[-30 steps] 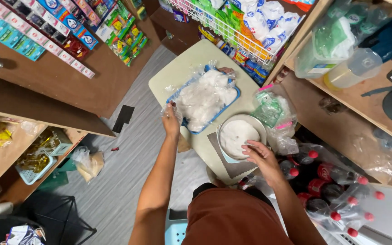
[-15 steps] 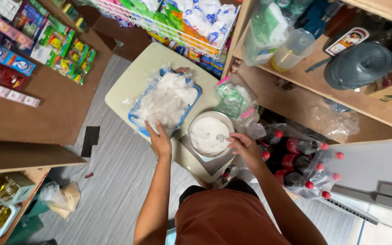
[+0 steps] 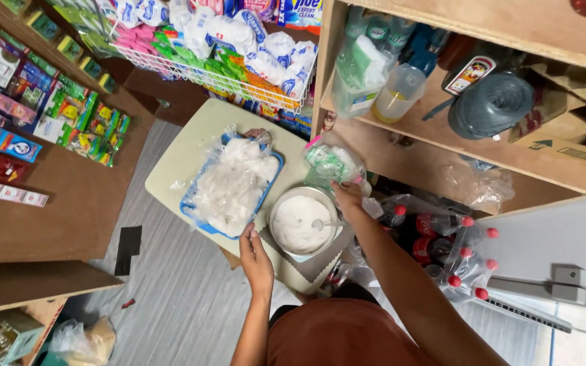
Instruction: The person uses a spoon to scoop white powder from a plastic bowl into small clear plastic bags, tying each bag after filling it.
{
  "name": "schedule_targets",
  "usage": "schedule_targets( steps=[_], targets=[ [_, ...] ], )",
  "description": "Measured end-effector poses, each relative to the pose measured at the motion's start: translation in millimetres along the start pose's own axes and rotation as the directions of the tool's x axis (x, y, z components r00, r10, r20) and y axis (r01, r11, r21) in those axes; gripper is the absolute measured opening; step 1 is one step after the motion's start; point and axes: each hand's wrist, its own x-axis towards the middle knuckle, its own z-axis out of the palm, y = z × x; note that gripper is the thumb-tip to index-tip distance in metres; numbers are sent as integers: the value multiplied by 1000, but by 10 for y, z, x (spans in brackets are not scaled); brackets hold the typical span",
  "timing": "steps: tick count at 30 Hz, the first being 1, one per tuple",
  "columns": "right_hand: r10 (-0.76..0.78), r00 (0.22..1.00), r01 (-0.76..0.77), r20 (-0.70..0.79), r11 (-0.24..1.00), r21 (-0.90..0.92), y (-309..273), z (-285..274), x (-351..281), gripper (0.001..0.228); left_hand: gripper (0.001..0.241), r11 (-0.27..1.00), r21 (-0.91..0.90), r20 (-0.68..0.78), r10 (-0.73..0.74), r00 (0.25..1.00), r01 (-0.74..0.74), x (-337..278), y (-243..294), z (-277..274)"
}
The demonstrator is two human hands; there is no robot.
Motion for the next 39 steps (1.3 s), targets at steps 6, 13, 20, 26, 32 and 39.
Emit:
schedule_targets(
  steps=[6, 13, 20, 26, 32, 39],
  targets=[
    [30, 998, -31, 56, 999, 22, 324, 139, 519, 25, 37, 997, -52, 96, -48, 994, 53, -41, 55, 100],
    [56, 988, -85, 143, 975, 205, 392, -42, 445, 24, 35, 991, -124, 159, -38, 987, 58, -5, 123, 132],
    [-236, 925, 106, 298, 913, 393, 217, -383, -179, 23, 33, 993, -111, 218, -25, 976, 50, -33, 151, 107],
    [-385, 808, 239, 446, 906, 348, 66, -676, -1072, 16, 33, 990, -112, 259, -50, 965, 81, -58, 176, 49],
    [-305, 724, 257, 619, 952, 168, 326, -819, -1699, 19, 65, 946, -262, 388, -80, 918, 193, -188, 284, 2],
    [-297, 790, 399, 536, 913, -82, 274, -873, -1602, 25, 46, 952, -218, 273, -153, 950, 216, -323, 246, -100]
  ],
)
